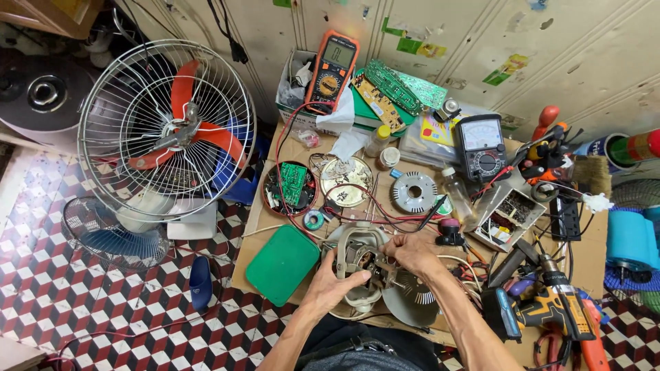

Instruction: The person disassembles an electric fan motor at a cluttered workbench. They hold the fan housing steady with one hand while using a cordless drill to remove screws, then pull the housing apart, extract the motor windings and rotor, and handle the separated components on the bench.

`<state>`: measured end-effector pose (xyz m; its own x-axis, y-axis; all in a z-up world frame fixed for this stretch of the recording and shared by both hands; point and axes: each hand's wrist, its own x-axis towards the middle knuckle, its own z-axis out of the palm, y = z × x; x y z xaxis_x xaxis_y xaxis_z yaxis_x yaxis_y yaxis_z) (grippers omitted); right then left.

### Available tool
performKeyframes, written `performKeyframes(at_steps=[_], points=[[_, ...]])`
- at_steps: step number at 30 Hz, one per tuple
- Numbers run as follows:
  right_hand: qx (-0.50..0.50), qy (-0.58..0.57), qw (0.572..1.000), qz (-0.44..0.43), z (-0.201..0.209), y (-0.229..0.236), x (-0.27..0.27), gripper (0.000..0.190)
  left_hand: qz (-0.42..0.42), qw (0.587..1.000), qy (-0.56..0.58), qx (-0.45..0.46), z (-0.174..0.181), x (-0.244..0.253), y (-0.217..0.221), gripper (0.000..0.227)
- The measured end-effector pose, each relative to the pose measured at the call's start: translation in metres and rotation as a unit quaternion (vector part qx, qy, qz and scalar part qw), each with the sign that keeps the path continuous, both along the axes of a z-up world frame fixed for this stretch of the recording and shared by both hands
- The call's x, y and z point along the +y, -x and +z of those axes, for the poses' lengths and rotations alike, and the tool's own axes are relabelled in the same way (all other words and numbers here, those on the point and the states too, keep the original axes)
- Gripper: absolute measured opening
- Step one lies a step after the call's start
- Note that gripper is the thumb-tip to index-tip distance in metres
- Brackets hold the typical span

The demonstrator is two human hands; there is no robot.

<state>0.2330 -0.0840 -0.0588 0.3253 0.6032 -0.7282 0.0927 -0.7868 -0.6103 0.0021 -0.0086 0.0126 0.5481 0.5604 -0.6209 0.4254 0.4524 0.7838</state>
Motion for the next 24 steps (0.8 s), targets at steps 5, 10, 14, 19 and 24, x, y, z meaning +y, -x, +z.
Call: performKeyframes(at_steps=[5,10,14,19,24], points=[[-0.066,0.016,0.996,0.051,0.024,-0.002,0.001,0.017,0.01,1.0,0.004,0.022,0.002,-0.002,-0.002,0.093],[-0.113,0.01,0.987,0.115,0.039,-0.035,-0.015,0.017,0.018,0.999,0.006,0.033,0.007,0.0,-0.002,0.09],[-0.093,-0.094,0.991,0.03,0.06,-0.04,0.032,0.023,0.019,1.0,0.012,0.009,0.002,-0.001,0.0,0.091],[-0.2,-0.131,0.97,0.051,0.03,-0.044,0.113,0.03,0.023,0.999,0.025,0.008,-0.003,0.003,0.0,0.097],[-0.11,-0.089,0.99,0.015,0.03,-0.04,0.137,0.03,-0.015,0.999,0.001,0.041,-0.002,0.004,0.002,0.105]])
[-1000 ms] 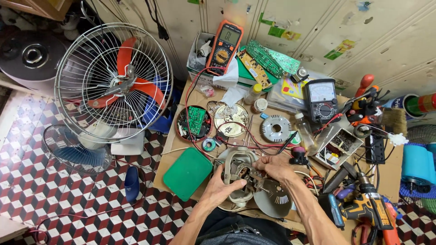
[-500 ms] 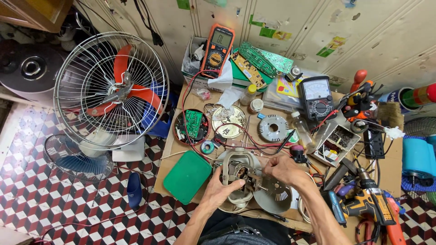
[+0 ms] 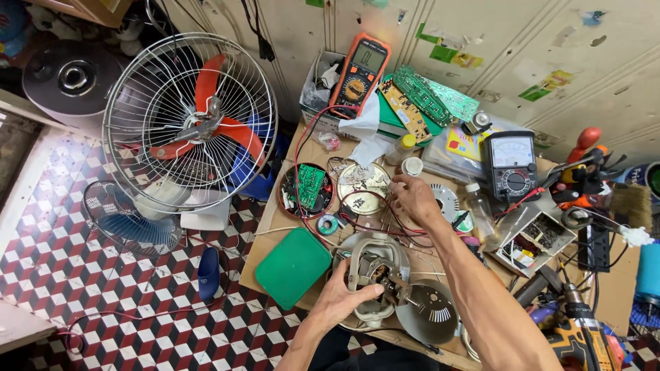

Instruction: The person disassembles an electric fan motor at a cluttered workbench. They hold the fan housing steady with one hand while using a cordless drill to remove screws, then pull the housing apart, extract the motor windings and rotor, and handle the separated components on the bench.

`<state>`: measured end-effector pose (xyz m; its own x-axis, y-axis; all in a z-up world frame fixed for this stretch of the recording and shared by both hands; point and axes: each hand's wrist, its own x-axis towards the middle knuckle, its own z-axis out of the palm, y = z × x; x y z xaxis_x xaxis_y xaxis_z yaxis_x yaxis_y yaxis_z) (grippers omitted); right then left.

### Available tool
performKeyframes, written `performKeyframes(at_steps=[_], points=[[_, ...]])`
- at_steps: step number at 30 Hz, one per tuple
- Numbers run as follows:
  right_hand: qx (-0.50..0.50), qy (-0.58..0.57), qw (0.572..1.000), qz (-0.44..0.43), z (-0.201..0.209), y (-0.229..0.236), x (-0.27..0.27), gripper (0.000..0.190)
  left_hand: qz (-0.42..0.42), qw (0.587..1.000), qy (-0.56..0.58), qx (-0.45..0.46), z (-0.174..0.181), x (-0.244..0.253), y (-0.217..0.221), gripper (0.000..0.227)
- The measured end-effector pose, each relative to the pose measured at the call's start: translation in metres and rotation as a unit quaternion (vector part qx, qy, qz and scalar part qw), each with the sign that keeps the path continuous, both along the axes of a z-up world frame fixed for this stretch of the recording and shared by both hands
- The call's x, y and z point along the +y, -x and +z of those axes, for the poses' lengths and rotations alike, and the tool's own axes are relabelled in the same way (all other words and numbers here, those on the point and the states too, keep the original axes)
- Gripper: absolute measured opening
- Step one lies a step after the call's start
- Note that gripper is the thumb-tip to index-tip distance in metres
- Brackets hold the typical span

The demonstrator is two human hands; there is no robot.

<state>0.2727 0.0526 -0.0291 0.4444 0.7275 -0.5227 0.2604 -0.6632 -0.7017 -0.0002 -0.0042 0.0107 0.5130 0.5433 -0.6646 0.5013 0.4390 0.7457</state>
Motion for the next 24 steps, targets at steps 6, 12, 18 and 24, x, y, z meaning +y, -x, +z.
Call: performKeyframes(at_steps=[6,12,18,24], points=[[0.076,-0.134,0.98,-0.123,0.036,0.018,-0.113,0.034,0.035,0.995,0.08,-0.044,-0.018,-0.003,0.005,0.113],[0.016,-0.061,0.995,-0.08,0.042,0.096,-0.202,0.033,0.008,0.997,0.056,-0.054,0.001,0.003,0.004,0.104],[0.001,-0.022,0.992,-0.122,0.012,0.129,-0.205,0.04,0.003,0.999,0.03,-0.036,0.002,0.0,0.004,0.097],[-0.056,-0.055,0.993,-0.092,0.024,0.131,-0.209,0.033,0.008,0.998,0.044,-0.04,-0.002,-0.001,0.004,0.091]])
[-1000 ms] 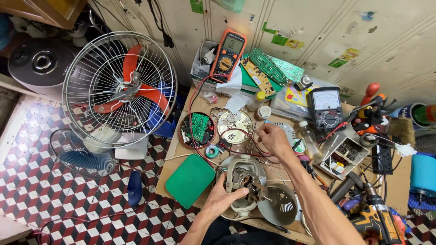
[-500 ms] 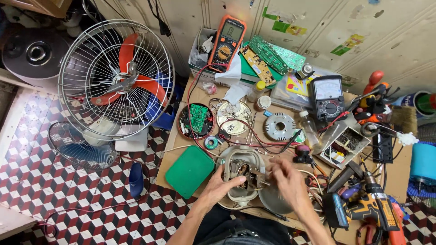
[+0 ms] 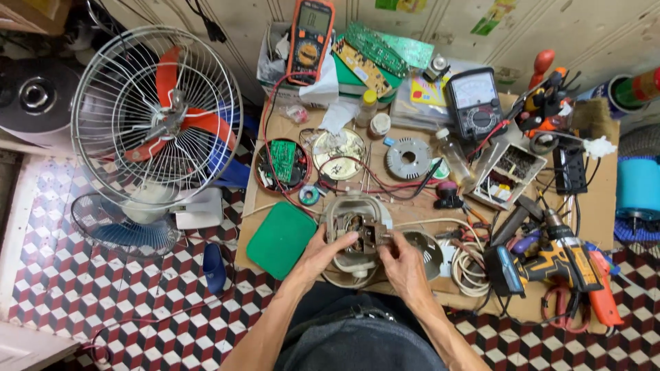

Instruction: The person disassembles an electric fan motor at a cluttered workbench. They hold the fan housing steady with one hand while using a cordless drill to remove screws, then pull the housing apart, extract the motor windings and rotor, and handle the separated components on the bench.

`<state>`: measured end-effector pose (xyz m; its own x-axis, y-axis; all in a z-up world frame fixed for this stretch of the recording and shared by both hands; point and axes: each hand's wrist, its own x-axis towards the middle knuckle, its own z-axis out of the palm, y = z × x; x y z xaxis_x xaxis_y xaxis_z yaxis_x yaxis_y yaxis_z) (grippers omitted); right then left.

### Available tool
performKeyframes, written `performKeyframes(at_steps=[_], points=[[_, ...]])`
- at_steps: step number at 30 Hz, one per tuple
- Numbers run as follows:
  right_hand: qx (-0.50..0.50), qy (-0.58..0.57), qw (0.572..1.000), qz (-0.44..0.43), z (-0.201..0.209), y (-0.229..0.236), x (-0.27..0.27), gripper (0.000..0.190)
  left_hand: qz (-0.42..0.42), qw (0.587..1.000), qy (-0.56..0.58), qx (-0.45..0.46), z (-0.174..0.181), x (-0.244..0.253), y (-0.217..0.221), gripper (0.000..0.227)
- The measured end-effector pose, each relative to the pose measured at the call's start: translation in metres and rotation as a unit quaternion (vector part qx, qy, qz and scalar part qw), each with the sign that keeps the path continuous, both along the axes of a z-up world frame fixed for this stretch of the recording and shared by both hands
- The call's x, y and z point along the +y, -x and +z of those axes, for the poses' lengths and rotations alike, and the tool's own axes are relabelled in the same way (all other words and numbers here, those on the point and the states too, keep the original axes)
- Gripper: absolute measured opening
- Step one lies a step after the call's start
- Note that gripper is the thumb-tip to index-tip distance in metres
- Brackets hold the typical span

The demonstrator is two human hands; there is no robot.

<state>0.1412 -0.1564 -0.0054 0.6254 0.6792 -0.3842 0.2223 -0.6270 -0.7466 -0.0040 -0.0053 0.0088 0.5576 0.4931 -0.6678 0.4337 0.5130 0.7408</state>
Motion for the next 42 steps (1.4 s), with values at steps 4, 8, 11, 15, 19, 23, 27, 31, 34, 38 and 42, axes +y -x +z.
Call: performKeyframes(at_steps=[4,8,11,15,19,23,27,31,34,38,42], points=[[0.098,-0.104,0.988,-0.056,0.002,0.004,-0.005,0.04,-0.01,1.0,-0.01,0.026,0.002,0.0,-0.002,0.09],[0.164,-0.068,0.982,-0.066,-0.001,0.006,-0.005,0.029,0.0,1.0,0.005,0.016,0.002,0.0,-0.002,0.093],[0.175,-0.083,0.979,-0.064,-0.001,0.007,-0.006,0.026,0.008,1.0,0.007,0.0,0.001,-0.003,-0.002,0.094],[0.166,-0.094,0.978,-0.085,0.009,0.01,-0.006,0.024,0.022,1.0,0.016,-0.01,0.008,-0.004,-0.003,0.095],[0.173,-0.117,0.97,-0.123,-0.002,0.008,-0.007,0.024,0.029,0.999,0.029,-0.008,0.009,-0.006,-0.004,0.096],[0.148,-0.042,0.985,-0.073,0.006,0.008,-0.002,0.027,0.061,0.997,0.052,-0.002,-0.008,-0.01,-0.003,0.096],[0.102,-0.065,0.989,-0.083,-0.001,0.004,0.0,0.027,0.111,0.981,0.16,-0.002,-0.026,-0.015,0.0,0.098],[0.1,-0.044,0.991,-0.083,0.0,0.0,0.001,0.024,0.104,0.977,0.18,-0.04,-0.023,-0.015,-0.002,0.1],[0.046,-0.064,0.996,-0.039,0.002,0.001,0.003,0.022,0.112,0.977,0.179,-0.034,-0.02,-0.013,-0.002,0.098],[0.035,-0.131,0.986,-0.099,0.007,0.001,0.005,0.022,0.126,0.97,0.2,-0.048,-0.014,-0.011,-0.005,0.099],[0.091,-0.259,0.948,-0.164,0.036,-0.013,0.003,0.023,0.13,0.969,0.202,-0.052,-0.017,-0.01,-0.003,0.099]])
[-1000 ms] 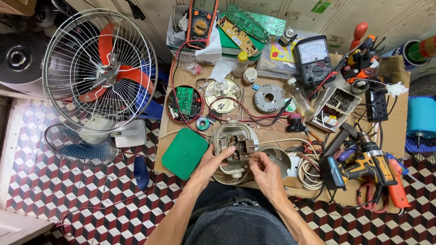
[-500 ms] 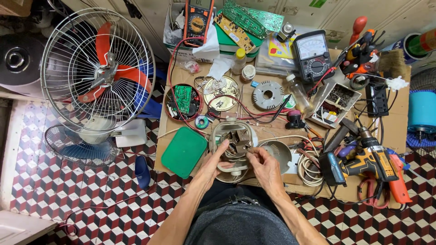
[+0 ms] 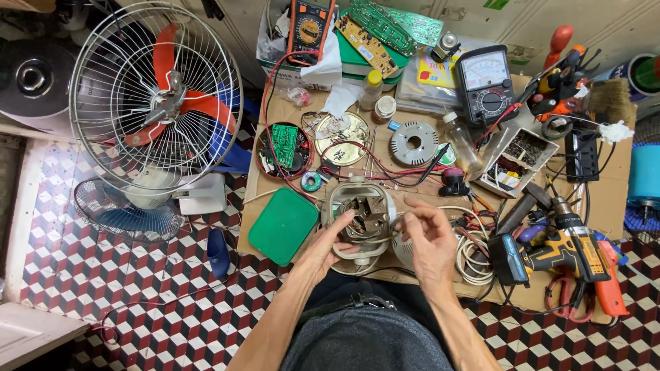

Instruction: The person disassembles an electric fan motor at a cluttered workbench. They hold the fan housing steady with one hand while using a cordless drill to remove screws, then pull the housing apart, extract the motor windings and rotor, and handle the separated components on the bench.

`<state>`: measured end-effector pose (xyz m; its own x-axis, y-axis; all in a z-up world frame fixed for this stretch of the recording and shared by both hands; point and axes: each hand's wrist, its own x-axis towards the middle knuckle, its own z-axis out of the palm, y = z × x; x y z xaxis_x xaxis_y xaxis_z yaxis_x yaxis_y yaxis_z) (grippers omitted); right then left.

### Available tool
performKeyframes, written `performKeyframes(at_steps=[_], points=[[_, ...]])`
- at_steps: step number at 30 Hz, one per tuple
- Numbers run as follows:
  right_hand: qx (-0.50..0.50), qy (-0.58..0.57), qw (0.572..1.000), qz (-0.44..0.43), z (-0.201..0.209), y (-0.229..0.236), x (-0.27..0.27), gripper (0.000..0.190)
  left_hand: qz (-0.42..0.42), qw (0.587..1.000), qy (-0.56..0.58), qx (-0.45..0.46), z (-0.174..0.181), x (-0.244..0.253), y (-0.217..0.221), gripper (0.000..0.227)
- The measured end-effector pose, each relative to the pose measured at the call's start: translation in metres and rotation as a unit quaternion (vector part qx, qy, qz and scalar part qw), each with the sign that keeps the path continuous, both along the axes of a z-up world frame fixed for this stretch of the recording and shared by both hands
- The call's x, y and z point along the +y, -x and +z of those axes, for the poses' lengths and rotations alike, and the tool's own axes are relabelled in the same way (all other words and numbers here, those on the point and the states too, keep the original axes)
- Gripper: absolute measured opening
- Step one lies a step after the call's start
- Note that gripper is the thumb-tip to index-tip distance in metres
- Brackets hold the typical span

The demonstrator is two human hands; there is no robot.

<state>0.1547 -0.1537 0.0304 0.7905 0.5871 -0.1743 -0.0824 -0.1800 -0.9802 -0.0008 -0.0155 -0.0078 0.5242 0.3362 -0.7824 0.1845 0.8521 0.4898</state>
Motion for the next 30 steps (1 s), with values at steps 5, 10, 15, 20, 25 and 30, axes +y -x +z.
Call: performKeyframes(at_steps=[5,10,15,20,25,30], points=[[-0.005,0.053,0.988,0.145,0.028,0.008,0.0,0.016,-0.008,0.999,-0.015,0.027,0.011,0.002,-0.003,0.094],[-0.415,0.102,0.838,0.34,0.031,0.015,0.016,0.042,-0.016,0.999,-0.034,0.0,0.015,0.001,-0.004,0.087],[-0.483,0.187,0.723,0.457,0.027,0.012,0.03,0.048,-0.055,0.99,-0.064,0.109,0.023,0.001,-0.009,0.097],[-0.545,0.13,0.682,0.469,0.02,0.004,0.037,0.042,-0.079,0.986,-0.055,0.139,0.022,0.002,-0.01,0.115],[-0.554,0.144,0.643,0.509,0.019,-0.006,0.04,0.029,-0.079,0.986,-0.048,0.137,0.013,0.002,-0.01,0.124],[-0.524,0.083,0.657,0.535,0.024,-0.009,0.047,0.029,-0.058,0.993,-0.045,0.091,0.019,0.005,-0.01,0.121]])
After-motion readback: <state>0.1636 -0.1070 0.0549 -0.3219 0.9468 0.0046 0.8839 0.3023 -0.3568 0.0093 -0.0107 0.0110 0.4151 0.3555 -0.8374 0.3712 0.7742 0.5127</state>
